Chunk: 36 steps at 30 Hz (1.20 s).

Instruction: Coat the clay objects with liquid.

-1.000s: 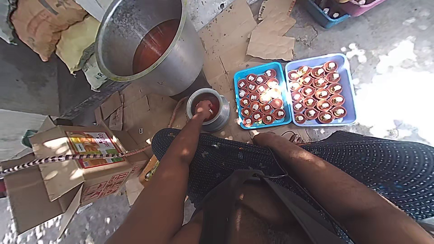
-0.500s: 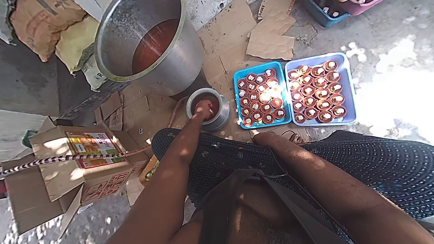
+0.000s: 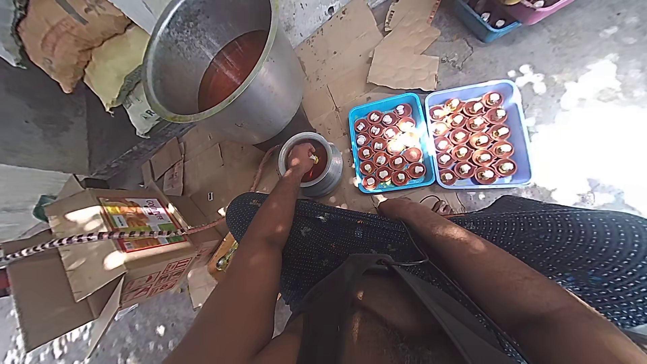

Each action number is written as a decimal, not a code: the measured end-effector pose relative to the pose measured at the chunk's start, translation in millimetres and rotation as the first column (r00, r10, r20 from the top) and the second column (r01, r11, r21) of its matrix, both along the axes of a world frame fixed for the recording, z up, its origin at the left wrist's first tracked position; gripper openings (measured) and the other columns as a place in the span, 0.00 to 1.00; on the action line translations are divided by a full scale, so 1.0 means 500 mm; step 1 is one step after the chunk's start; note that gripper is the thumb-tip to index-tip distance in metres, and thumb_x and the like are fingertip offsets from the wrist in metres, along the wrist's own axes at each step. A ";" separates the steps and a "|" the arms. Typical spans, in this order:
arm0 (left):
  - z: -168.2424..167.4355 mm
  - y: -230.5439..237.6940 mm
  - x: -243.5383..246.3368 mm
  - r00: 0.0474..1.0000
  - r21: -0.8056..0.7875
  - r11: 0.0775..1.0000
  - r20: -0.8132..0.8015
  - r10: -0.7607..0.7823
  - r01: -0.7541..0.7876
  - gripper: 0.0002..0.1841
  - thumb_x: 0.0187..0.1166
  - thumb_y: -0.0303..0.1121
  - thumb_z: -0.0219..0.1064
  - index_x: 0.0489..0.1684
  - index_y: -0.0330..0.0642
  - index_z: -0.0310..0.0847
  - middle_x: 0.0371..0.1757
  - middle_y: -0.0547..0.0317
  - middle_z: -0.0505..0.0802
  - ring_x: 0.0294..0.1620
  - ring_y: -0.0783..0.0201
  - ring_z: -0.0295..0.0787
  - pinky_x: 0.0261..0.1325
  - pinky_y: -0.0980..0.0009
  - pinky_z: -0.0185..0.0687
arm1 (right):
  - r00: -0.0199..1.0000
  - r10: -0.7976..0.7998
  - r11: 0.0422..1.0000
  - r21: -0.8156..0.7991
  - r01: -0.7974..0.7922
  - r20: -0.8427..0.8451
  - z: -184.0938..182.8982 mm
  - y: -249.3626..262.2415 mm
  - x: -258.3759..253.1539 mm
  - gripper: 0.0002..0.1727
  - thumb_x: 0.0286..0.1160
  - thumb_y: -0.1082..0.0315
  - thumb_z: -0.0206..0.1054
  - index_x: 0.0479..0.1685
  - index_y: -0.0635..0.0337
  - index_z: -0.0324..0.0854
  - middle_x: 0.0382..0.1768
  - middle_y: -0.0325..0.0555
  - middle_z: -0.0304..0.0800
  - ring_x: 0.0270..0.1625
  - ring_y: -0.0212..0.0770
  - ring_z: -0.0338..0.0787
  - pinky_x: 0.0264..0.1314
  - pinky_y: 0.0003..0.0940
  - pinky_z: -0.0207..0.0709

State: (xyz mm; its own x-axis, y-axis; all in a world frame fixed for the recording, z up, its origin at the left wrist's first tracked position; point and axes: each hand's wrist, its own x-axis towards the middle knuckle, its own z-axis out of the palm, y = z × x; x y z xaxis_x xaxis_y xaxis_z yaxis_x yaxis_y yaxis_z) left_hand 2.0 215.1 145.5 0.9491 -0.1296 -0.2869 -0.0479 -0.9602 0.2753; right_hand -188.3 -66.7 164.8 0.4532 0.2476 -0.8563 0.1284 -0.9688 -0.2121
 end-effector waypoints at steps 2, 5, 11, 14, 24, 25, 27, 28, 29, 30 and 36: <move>-0.003 -0.003 -0.006 0.998 0.054 0.998 -0.062 -0.025 0.028 0.21 0.65 0.26 0.77 0.60 0.46 0.89 0.54 0.50 0.95 0.62 0.46 0.91 0.65 0.37 0.84 | 1.000 0.002 1.000 0.001 -0.002 -0.004 -0.001 0.001 0.000 0.19 0.90 0.59 0.55 0.54 0.67 0.83 0.59 0.69 0.89 0.65 0.71 0.88 0.60 0.77 0.76; -0.007 -0.006 -0.011 0.990 0.114 0.991 -0.135 -0.051 0.067 0.21 0.64 0.27 0.79 0.60 0.46 0.89 0.55 0.50 0.95 0.63 0.45 0.91 0.66 0.37 0.84 | 1.000 0.012 1.000 0.007 -0.012 -0.012 -0.004 -0.001 0.002 0.19 0.90 0.60 0.54 0.55 0.68 0.83 0.59 0.69 0.88 0.66 0.70 0.87 0.61 0.77 0.76; -0.019 -0.004 -0.015 0.978 0.162 0.981 -0.196 -0.076 0.109 0.22 0.63 0.29 0.80 0.59 0.47 0.89 0.56 0.50 0.95 0.64 0.45 0.91 0.66 0.37 0.84 | 1.000 0.023 1.000 -0.009 -0.023 -0.011 0.004 0.001 0.002 0.17 0.89 0.63 0.54 0.56 0.67 0.83 0.60 0.69 0.88 0.67 0.70 0.87 0.61 0.76 0.76; -0.015 -0.005 -0.013 0.978 0.152 0.983 -0.196 -0.071 0.102 0.23 0.62 0.29 0.82 0.59 0.47 0.89 0.56 0.50 0.95 0.64 0.45 0.90 0.67 0.37 0.84 | 1.000 0.029 1.000 -0.006 -0.029 -0.012 0.000 -0.001 0.001 0.16 0.89 0.63 0.56 0.56 0.67 0.83 0.60 0.69 0.88 0.66 0.70 0.87 0.60 0.77 0.76; -0.002 0.002 0.003 0.990 -0.308 0.942 0.006 0.140 -0.132 0.21 0.66 0.30 0.81 0.57 0.36 0.85 0.51 0.47 0.95 0.51 0.54 0.94 0.62 0.51 0.90 | 0.999 -0.007 0.999 0.040 0.006 0.040 0.005 -0.012 -0.014 0.17 0.89 0.63 0.55 0.58 0.66 0.84 0.61 0.68 0.88 0.65 0.71 0.88 0.60 0.77 0.76; -0.002 -0.002 0.001 0.990 -0.320 0.938 0.002 0.141 -0.133 0.21 0.66 0.30 0.80 0.58 0.35 0.85 0.52 0.47 0.94 0.51 0.54 0.94 0.62 0.51 0.89 | 0.999 -0.013 1.000 0.023 0.013 0.029 0.034 -0.010 -0.019 0.18 0.91 0.62 0.55 0.61 0.64 0.84 0.64 0.66 0.88 0.68 0.68 0.87 0.64 0.74 0.76; -0.005 -0.009 -0.003 0.992 -0.334 0.935 0.006 0.127 -0.118 0.20 0.67 0.29 0.80 0.57 0.33 0.85 0.52 0.45 0.94 0.52 0.52 0.94 0.63 0.50 0.89 | 0.998 -0.040 0.999 -0.018 0.039 -0.047 0.092 -0.001 -0.018 0.20 0.95 0.62 0.50 0.70 0.64 0.80 0.72 0.64 0.83 0.77 0.66 0.81 0.74 0.70 0.70; -0.010 -0.011 -0.004 0.993 -0.326 0.939 0.014 0.116 -0.105 0.20 0.67 0.30 0.80 0.56 0.34 0.85 0.51 0.45 0.94 0.52 0.52 0.93 0.62 0.50 0.88 | 0.999 -0.032 0.999 -0.008 0.032 -0.028 0.075 -0.005 -0.019 0.19 0.94 0.61 0.51 0.68 0.63 0.81 0.70 0.64 0.85 0.74 0.66 0.83 0.72 0.71 0.71; -0.020 -0.013 -0.003 0.995 -0.313 0.946 0.027 0.100 -0.086 0.19 0.66 0.30 0.80 0.55 0.35 0.86 0.51 0.46 0.94 0.51 0.53 0.94 0.62 0.50 0.89 | 1.000 -0.014 1.000 0.016 0.014 0.025 0.032 -0.012 -0.019 0.17 0.91 0.61 0.54 0.60 0.62 0.84 0.62 0.63 0.89 0.67 0.66 0.88 0.64 0.72 0.76; -0.023 -0.018 -0.003 0.996 -0.300 0.951 0.024 0.087 -0.076 0.19 0.65 0.30 0.80 0.54 0.35 0.86 0.51 0.46 0.94 0.52 0.52 0.94 0.63 0.49 0.88 | 0.998 -0.011 0.999 0.034 0.009 0.055 -0.002 -0.017 -0.018 0.16 0.89 0.61 0.56 0.54 0.61 0.86 0.56 0.63 0.91 0.61 0.67 0.90 0.57 0.74 0.78; -0.022 -0.026 -0.008 0.978 -0.481 0.852 -0.078 0.192 -0.205 0.21 0.60 0.26 0.83 0.52 0.32 0.84 0.49 0.44 0.94 0.51 0.52 0.92 0.59 0.51 0.88 | 0.999 -0.042 0.999 0.027 0.041 0.025 -0.005 -0.017 -0.024 0.15 0.88 0.62 0.58 0.53 0.65 0.85 0.55 0.66 0.91 0.60 0.70 0.90 0.56 0.76 0.78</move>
